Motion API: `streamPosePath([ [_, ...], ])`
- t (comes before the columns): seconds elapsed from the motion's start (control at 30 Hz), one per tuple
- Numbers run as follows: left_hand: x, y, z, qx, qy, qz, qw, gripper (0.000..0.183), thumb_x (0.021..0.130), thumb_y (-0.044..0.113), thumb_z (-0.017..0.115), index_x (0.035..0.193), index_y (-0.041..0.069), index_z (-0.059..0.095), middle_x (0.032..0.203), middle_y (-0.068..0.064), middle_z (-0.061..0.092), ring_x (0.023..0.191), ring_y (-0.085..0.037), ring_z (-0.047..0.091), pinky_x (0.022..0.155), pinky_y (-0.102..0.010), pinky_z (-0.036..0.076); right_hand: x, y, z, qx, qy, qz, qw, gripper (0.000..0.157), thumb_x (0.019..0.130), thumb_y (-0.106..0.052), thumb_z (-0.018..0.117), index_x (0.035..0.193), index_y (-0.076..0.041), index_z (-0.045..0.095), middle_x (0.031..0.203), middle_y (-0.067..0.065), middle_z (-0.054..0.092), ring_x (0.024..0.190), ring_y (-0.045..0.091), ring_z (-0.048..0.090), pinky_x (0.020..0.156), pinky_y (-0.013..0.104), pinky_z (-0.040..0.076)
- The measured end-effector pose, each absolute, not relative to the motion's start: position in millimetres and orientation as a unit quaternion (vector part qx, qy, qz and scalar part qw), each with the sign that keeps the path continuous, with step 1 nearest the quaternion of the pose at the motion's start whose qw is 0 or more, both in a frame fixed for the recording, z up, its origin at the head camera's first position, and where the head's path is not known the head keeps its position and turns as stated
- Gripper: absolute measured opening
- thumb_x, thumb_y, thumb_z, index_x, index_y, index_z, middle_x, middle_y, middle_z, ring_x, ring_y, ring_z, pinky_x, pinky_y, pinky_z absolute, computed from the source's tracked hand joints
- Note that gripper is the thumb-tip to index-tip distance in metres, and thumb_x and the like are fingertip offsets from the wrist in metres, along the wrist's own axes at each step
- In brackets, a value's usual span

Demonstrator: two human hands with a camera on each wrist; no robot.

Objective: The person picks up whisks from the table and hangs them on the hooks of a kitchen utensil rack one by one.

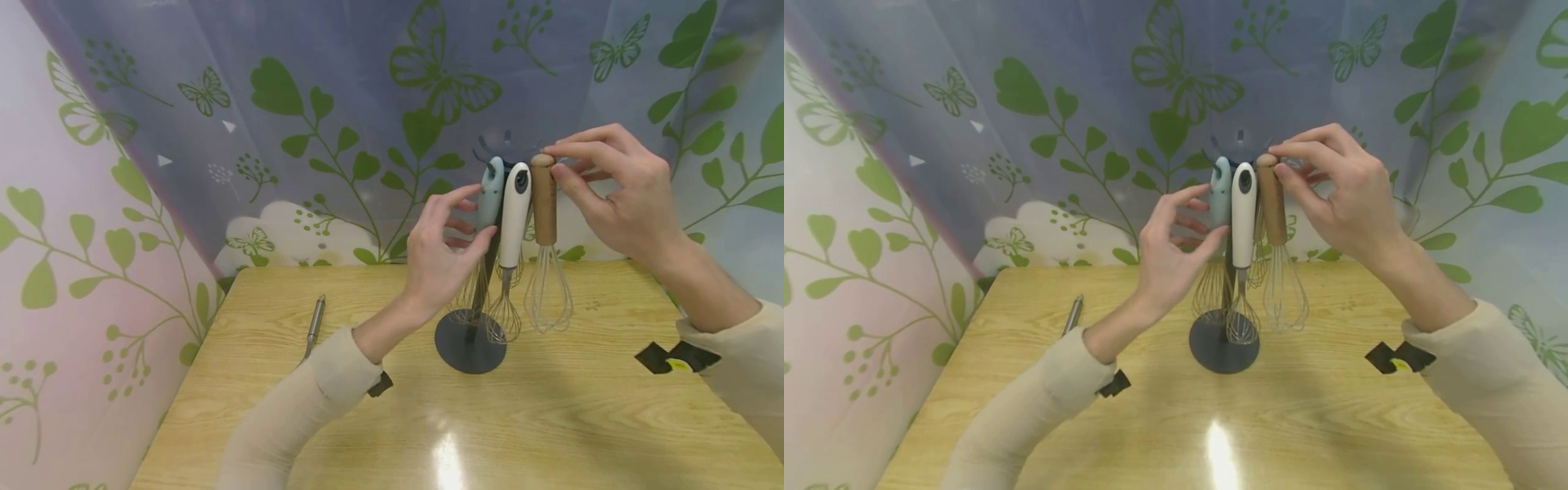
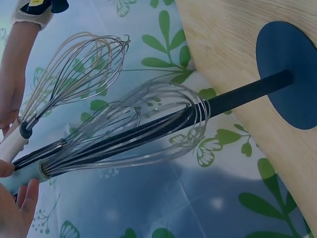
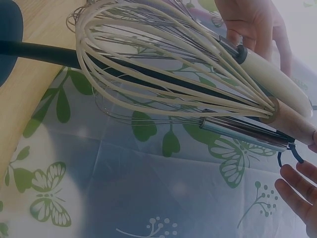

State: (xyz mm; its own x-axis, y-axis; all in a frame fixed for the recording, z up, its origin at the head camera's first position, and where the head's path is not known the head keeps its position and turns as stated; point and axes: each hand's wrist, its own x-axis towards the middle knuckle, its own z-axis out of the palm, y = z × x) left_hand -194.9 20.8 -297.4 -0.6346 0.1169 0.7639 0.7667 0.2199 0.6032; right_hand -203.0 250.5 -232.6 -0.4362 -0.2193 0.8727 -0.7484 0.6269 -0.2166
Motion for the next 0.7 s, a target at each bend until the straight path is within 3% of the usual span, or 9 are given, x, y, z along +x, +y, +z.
streamPosePath([
  [0.13,-195,18,-298,-0.304,-0.72,-0.547,0.3,0.049,0.092,0.004,0.079,0.138,0.002,0.061,0.114,-0.019,0.067,0.084,-0.027,0.073,0.07,-0.034,0.068,-203,251,-233,0.306,-0.791,0.303,0.434,0.018,0.096,-0.004,0.075,0.114,-0.001,0.08,0.116,-0.015,0.065,0.096,-0.021,0.054,0.084,-0.003,0.045],
  [0.23,-194,14,-297,-0.302,-0.72,-0.548,0.301,0.047,0.092,0.004,0.079,0.136,0.002,0.062,0.114,-0.018,0.069,0.085,-0.027,0.073,0.072,-0.033,0.068,-203,251,-233,0.307,-0.79,0.304,0.434,0.019,0.095,-0.002,0.075,0.113,-0.001,0.08,0.117,-0.016,0.064,0.096,-0.022,0.054,0.084,-0.003,0.045],
  [0.37,-194,9,-296,-0.299,-0.724,-0.542,0.305,0.046,0.093,0.005,0.079,0.135,0.001,0.063,0.113,-0.018,0.07,0.085,-0.027,0.074,0.074,-0.029,0.067,-203,250,-233,0.31,-0.789,0.302,0.436,0.019,0.095,-0.002,0.075,0.113,-0.001,0.08,0.115,-0.007,0.069,0.096,-0.022,0.054,0.084,-0.003,0.045],
  [0.57,-195,2,-296,-0.292,-0.73,-0.535,0.309,0.044,0.092,0.007,0.08,0.133,0.001,0.065,0.11,-0.017,0.072,0.083,-0.026,0.075,0.072,-0.029,0.067,-203,250,-232,0.309,-0.788,0.306,0.435,0.018,0.096,-0.004,0.075,0.113,-0.001,0.08,0.118,-0.027,0.058,0.096,-0.021,0.054,0.084,-0.003,0.045],
  [0.7,-196,-6,-296,-0.284,-0.741,-0.534,0.293,0.045,0.091,0.008,0.081,0.133,0.001,0.065,0.109,-0.017,0.073,0.082,-0.027,0.075,0.07,-0.022,0.065,-203,250,-232,0.31,-0.788,0.307,0.434,0.018,0.096,-0.005,0.075,0.113,-0.001,0.08,0.118,-0.03,0.056,0.096,-0.021,0.055,0.083,-0.003,0.045],
])
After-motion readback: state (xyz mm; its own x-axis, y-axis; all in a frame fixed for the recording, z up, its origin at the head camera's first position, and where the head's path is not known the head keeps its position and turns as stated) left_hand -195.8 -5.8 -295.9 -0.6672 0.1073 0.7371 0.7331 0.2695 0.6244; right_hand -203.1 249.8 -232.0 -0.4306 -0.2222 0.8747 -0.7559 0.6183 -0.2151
